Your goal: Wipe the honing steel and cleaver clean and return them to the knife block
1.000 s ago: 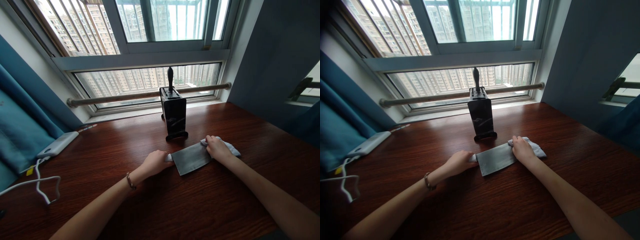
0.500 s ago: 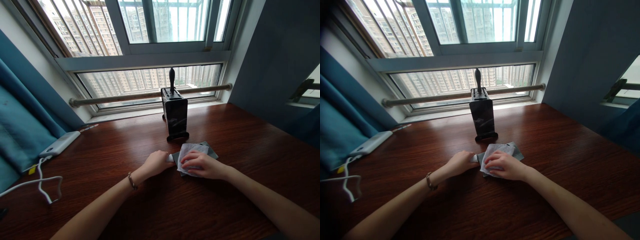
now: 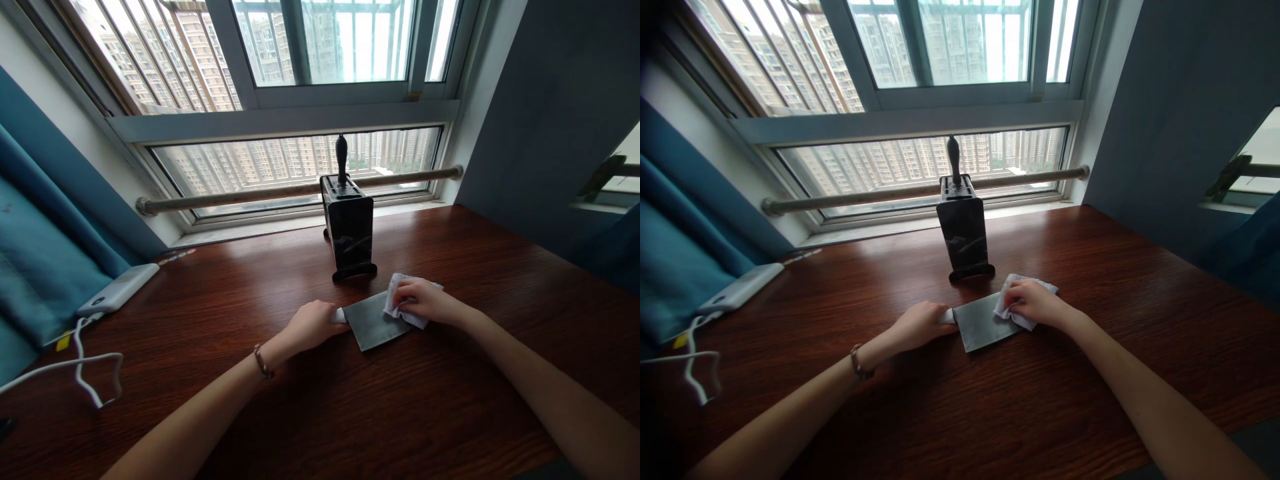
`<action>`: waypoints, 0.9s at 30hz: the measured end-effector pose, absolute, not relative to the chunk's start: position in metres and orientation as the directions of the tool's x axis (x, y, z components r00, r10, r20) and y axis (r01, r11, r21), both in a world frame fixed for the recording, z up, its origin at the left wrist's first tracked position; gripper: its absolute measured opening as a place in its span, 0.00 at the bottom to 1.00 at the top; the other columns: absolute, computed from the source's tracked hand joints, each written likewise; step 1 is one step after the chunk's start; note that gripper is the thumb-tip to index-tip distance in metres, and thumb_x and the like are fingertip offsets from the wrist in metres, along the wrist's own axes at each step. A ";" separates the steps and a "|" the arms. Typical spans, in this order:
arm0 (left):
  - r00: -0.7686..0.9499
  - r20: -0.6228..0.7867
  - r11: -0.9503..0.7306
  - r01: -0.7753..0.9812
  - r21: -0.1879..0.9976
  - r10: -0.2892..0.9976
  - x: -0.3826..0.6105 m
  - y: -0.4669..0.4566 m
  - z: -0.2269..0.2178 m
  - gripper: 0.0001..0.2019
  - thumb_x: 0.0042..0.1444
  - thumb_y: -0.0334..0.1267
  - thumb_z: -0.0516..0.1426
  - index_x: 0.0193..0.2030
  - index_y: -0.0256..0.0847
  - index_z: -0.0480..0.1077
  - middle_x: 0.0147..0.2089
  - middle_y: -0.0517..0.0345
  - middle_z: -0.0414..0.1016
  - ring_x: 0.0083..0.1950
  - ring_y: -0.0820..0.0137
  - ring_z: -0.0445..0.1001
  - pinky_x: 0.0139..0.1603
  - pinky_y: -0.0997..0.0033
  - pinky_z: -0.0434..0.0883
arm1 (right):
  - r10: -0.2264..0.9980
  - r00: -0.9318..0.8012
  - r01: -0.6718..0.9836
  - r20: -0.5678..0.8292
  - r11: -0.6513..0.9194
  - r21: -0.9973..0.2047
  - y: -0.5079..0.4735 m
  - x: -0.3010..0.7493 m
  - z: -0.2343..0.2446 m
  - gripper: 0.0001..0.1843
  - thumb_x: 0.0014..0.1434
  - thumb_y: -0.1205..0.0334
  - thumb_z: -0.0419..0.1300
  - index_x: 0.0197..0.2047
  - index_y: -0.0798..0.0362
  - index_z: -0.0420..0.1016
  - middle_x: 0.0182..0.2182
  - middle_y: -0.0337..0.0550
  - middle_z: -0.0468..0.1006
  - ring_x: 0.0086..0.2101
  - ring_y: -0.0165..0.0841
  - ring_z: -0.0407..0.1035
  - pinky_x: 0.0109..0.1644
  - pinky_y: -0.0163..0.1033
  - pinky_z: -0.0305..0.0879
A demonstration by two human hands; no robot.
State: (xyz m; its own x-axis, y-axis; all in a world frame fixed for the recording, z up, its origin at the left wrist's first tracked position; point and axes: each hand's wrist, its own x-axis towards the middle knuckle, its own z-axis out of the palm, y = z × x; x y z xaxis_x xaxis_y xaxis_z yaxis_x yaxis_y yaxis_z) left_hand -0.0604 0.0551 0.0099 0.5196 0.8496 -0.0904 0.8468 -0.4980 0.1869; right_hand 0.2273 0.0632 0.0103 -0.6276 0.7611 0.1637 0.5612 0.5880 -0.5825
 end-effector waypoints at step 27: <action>0.510 -0.099 -0.492 0.856 0.158 0.854 -0.060 0.053 0.012 0.21 0.52 0.58 0.50 0.28 0.41 0.68 0.29 0.55 0.73 0.28 0.64 0.72 0.23 0.72 0.56 | 0.859 -0.480 0.770 -0.180 0.314 -0.555 0.065 0.245 0.016 0.03 0.46 0.66 0.63 0.26 0.54 0.73 0.25 0.37 0.72 0.27 0.31 0.66 0.29 0.32 0.57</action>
State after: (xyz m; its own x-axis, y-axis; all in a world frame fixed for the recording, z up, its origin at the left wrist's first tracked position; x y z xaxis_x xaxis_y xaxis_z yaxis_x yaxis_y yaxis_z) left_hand -0.0604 0.0533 0.0117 0.5099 0.8545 -0.0992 0.8559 -0.4924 0.1579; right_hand 0.2445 0.0653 0.0159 -0.4796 0.8588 -0.1801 0.7705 0.3139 -0.5548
